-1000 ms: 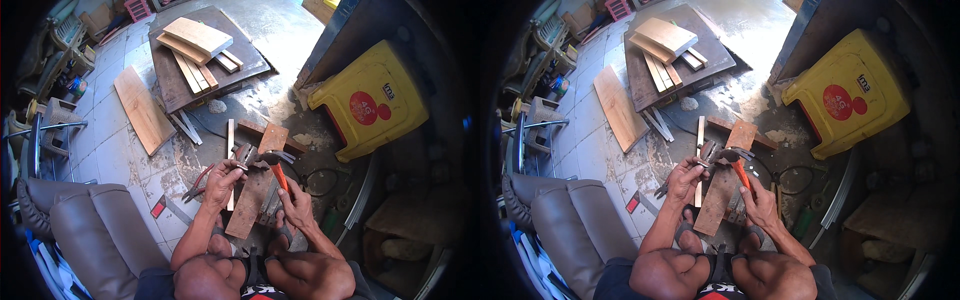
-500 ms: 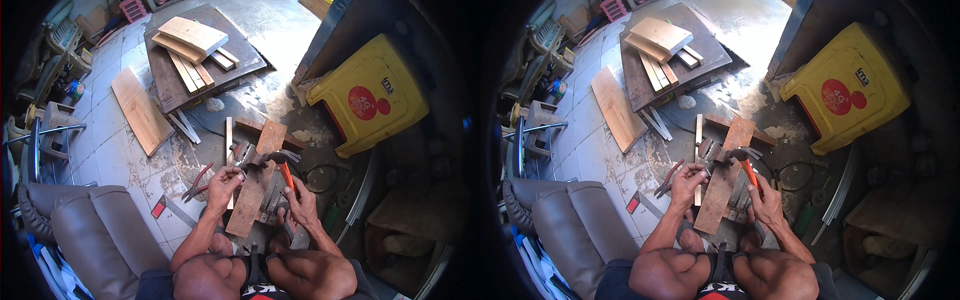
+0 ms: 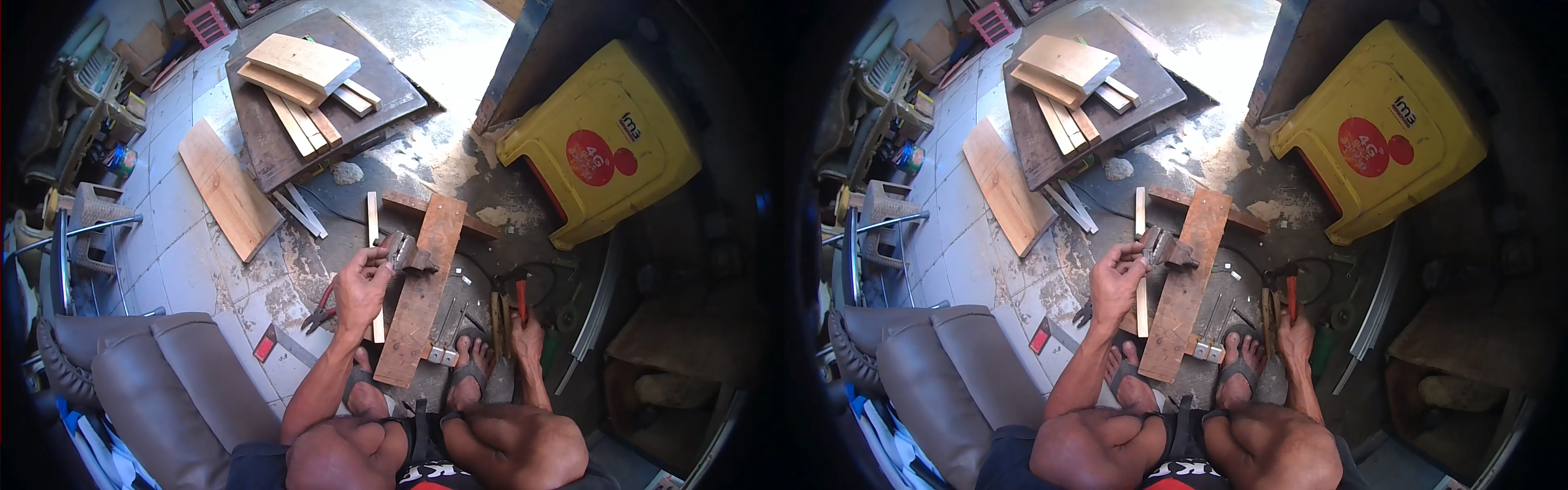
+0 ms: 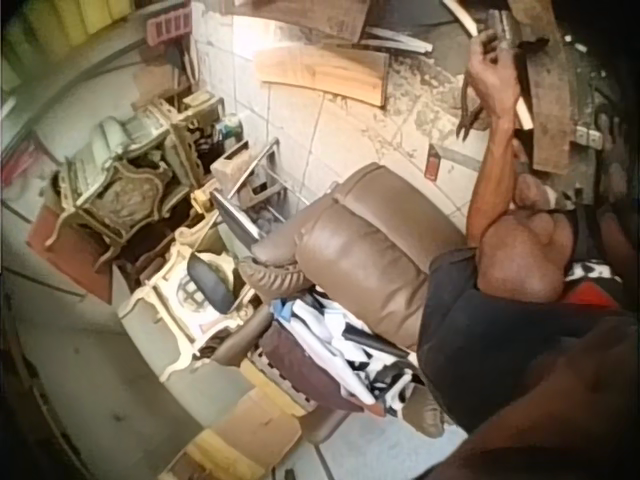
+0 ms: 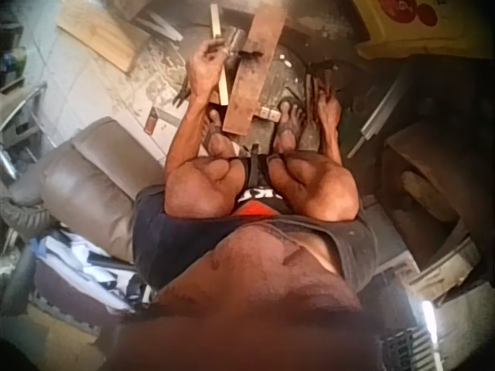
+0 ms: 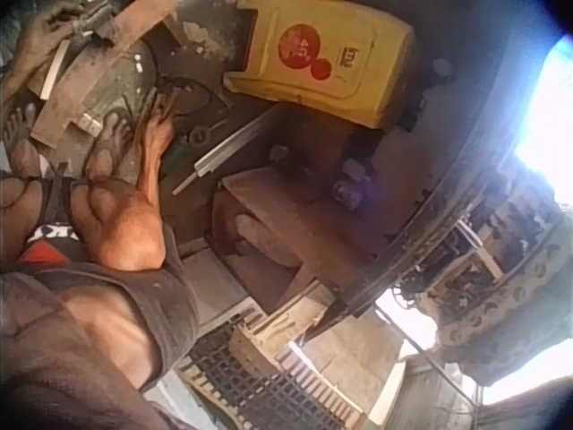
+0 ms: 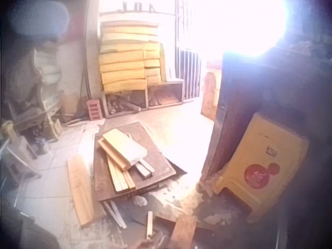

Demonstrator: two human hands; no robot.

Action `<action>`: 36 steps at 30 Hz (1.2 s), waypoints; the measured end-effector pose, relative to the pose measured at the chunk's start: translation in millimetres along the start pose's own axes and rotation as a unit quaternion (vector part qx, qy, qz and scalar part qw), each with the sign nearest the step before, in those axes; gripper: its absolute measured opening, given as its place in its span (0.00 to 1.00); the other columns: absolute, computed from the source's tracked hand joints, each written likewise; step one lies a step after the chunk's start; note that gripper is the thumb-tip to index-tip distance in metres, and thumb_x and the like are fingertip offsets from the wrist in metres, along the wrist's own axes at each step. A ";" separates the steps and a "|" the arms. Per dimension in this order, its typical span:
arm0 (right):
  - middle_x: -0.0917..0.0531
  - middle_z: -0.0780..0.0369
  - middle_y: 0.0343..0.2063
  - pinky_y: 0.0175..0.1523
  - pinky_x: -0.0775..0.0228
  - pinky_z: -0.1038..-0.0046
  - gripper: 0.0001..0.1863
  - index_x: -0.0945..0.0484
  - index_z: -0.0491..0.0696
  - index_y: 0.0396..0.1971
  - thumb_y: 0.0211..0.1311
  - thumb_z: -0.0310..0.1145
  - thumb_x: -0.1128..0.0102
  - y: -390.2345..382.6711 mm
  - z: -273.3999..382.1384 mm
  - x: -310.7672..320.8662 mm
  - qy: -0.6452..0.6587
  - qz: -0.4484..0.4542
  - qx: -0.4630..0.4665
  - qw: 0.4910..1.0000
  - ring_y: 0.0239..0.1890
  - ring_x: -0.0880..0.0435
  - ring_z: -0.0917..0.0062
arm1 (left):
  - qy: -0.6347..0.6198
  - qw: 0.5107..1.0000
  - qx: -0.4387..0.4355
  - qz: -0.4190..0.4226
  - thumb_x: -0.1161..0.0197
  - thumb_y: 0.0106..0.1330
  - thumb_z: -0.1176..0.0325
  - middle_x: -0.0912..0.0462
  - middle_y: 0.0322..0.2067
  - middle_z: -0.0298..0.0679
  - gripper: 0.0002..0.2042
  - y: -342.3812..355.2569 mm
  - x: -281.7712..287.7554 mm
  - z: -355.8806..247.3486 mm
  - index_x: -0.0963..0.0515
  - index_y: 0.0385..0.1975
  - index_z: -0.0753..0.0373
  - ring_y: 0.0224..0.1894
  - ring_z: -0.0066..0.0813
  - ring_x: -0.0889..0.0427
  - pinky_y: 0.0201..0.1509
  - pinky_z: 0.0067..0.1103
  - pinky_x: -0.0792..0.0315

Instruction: The person hammers a metal pin into a hinge component on a wooden block and then uses pliers to bend the metal piece.

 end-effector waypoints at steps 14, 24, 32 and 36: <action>0.14 0.55 0.44 0.53 0.22 0.68 0.20 0.21 0.44 0.60 0.71 0.34 0.38 -25.1 193.5 37.1 0.190 0.148 0.332 0.912 0.48 0.14 0.70 | -0.256 0.951 0.101 0.141 0.35 0.70 0.79 0.18 0.50 0.46 0.18 -29.3 -36.4 -30.1 0.24 0.59 0.73 0.44 0.31 0.12 0.51 0.23 0.16; 0.09 0.55 0.40 0.46 0.19 0.72 0.17 0.16 0.41 0.53 0.71 0.36 0.33 -37.1 232.5 4.9 0.314 0.260 0.230 0.884 0.42 0.11 0.78 | -0.216 0.961 0.006 0.170 0.32 0.68 0.83 0.15 0.49 0.46 0.19 -41.7 -23.1 -43.6 0.25 0.58 0.73 0.50 0.30 0.13 0.57 0.23 0.18; 0.10 0.61 0.36 0.44 0.20 0.77 0.15 0.15 0.38 0.53 0.72 0.31 0.34 -38.8 226.3 9.0 0.293 0.251 0.232 0.893 0.37 0.15 0.83 | -0.214 0.961 -0.011 0.175 0.35 0.70 0.82 0.14 0.48 0.47 0.16 -42.1 -23.8 -39.5 0.24 0.56 0.74 0.51 0.29 0.14 0.56 0.23 0.17; 0.09 0.58 0.34 0.42 0.19 0.75 0.15 0.14 0.40 0.52 0.73 0.33 0.36 -39.4 222.9 8.3 0.306 0.234 0.257 0.886 0.36 0.13 0.83 | -0.204 0.965 0.011 0.165 0.36 0.70 0.83 0.14 0.47 0.47 0.15 -41.6 -24.2 -39.0 0.24 0.56 0.75 0.49 0.28 0.13 0.56 0.24 0.17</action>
Point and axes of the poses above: each hand's wrist, its own y-axis towards the middle knuckle, its own x-axis out of the back of the hand, z = x × y, the point moved 5 cm from there along y, towards the middle knuckle
